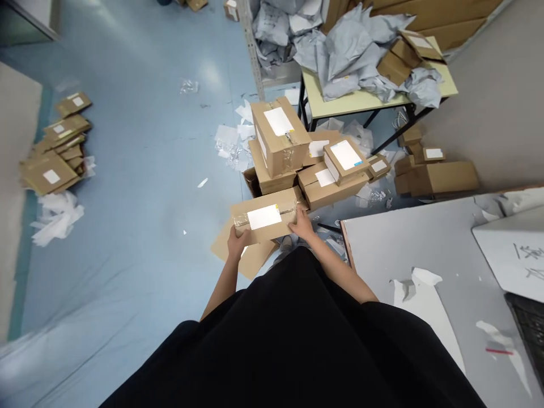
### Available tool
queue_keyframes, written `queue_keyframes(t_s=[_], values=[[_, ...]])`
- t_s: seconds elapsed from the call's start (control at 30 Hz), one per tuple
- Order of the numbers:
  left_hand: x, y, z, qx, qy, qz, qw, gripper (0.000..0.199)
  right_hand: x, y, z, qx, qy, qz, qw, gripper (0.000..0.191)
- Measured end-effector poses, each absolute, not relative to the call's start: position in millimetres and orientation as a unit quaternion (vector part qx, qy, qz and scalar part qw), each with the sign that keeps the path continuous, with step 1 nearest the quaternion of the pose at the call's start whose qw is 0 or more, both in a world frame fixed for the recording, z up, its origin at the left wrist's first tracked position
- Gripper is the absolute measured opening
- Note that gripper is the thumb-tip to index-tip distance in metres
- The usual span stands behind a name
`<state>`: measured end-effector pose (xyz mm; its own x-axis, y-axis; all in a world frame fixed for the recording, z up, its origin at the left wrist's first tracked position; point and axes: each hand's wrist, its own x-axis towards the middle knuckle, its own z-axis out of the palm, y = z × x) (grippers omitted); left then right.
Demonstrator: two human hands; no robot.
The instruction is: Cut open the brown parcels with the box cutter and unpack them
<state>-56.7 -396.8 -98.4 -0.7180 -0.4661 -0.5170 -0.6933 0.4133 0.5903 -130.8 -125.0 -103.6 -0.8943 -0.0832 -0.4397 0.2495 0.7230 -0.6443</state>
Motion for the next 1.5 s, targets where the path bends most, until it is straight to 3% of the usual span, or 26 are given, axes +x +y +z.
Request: queue_keyframes(t_s=[0.43, 0.73, 0.87, 1.2, 1.5], values=[[-93, -312, 5, -0.139, 0.923, 0.340, 0.117, 0.058, -12, -42, -28, 0.163, 0.861, -0.482, -0.006, 0.088], [-45, -222, 68, -0.036, 0.956, 0.273, 0.100, 0.060, 93, 31, 20, 0.242, 0.828, -0.503, -0.053, 0.085], [-5, -128, 66, 0.061, 0.952, 0.270, 0.131, 0.062, 176, 99, 26, 0.322, 0.806, -0.488, -0.092, 0.083], [109, 124, 11, 0.315, 0.861, 0.284, 0.282, 0.063, 385, 251, 6, 0.535, 0.736, -0.371, -0.187, 0.083], [169, 253, -6, 0.429, 0.808, 0.253, 0.316, 0.061, 465, 314, -13, 0.618, 0.645, -0.376, -0.246, 0.077]])
